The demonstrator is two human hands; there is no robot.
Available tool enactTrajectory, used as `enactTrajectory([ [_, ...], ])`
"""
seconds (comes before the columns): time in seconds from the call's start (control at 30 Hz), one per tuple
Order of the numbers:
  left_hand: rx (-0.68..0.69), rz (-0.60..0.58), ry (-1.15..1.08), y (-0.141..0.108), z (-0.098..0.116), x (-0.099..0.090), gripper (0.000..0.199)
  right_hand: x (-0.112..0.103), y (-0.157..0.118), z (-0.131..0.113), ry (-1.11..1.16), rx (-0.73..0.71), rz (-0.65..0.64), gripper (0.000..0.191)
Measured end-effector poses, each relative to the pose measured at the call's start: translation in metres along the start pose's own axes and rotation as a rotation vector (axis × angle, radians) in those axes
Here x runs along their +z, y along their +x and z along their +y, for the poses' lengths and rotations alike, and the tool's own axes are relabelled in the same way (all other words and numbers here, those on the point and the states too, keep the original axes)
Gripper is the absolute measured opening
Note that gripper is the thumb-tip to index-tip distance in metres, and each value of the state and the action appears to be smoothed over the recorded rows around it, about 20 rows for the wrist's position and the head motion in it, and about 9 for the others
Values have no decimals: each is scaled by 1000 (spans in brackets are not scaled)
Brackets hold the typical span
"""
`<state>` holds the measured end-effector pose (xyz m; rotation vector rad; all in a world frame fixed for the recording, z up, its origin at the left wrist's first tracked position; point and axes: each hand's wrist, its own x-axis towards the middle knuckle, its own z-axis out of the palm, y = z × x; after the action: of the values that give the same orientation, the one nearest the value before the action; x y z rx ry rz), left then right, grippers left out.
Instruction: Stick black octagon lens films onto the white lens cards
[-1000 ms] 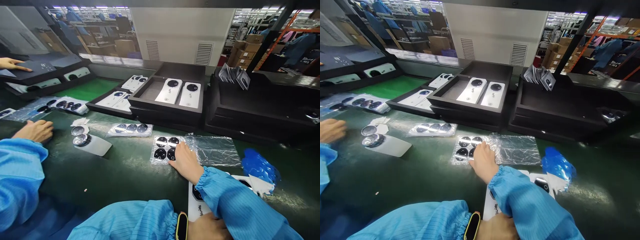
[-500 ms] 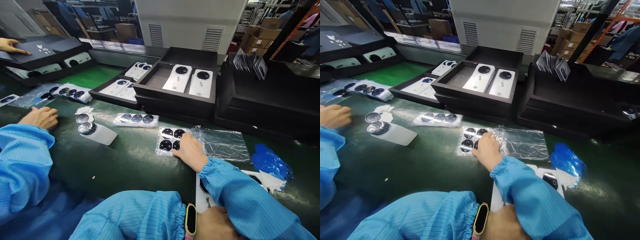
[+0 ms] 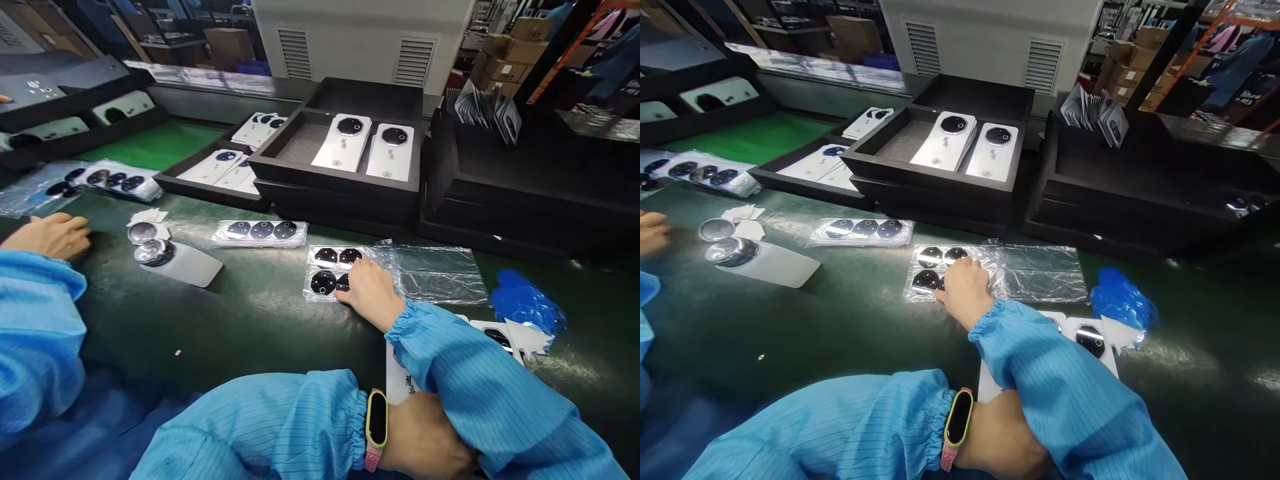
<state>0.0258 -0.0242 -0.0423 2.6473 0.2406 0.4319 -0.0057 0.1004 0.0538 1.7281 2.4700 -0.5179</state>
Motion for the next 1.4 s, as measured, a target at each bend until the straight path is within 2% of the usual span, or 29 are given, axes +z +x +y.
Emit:
enactTrajectory([
  [0.13, 93, -41, -20, 3, -3, -14, 19, -6, -2, 7, 90, -1, 15, 31],
  [0.27, 36, -18, -50, 5, 3, -40, 17, -18, -16, 39, 227, -51, 57, 31],
  [0.33, -116, 46, -309, 2, 4, -56, 15, -21, -31, 64, 294, -69, 95, 34],
  [0.4, -386, 136, -734, -5, 1, -72, 8, -22, -51, 92, 384, -96, 146, 50],
  [0.43, -475, 163, -853, -9, -3, -80, 8, -21, -62, 105, 485, -135, 197, 59],
  [0.5, -598, 216, -992, -18, -15, -94, 13, -19, -85, 128, 585, -244, 279, 67],
  [0.57, -691, 299, -1082, -24, -27, -106, 17, -15, -104, 143, 565, -335, 337, 70],
  [0.7, -787, 368, -1208, -25, -43, -118, 29, -8, -123, 149, 444, -457, 310, 75],
  [0.93, -835, 338, -1252, -20, -41, -113, 38, 3, -125, 143, 398, -553, 275, 80],
  [1.0, -847, 360, -1255, -20, -41, -113, 39, 5, -125, 144, 425, -515, 288, 73],
  [1.1, -862, 394, -1255, -22, -42, -114, 38, 5, -122, 146, 562, -278, 369, 46],
  [1.2, -874, 394, -1262, -22, -42, -114, 36, 1, -117, 146, 753, -83, 343, 23],
  [1.3, -885, 368, -1273, -22, -41, -112, 33, -3, -111, 143, 902, -29, 282, 16],
  [1.4, -896, 349, -1275, -23, -41, -113, 29, -6, -105, 141, 953, -9, 210, 13],
])
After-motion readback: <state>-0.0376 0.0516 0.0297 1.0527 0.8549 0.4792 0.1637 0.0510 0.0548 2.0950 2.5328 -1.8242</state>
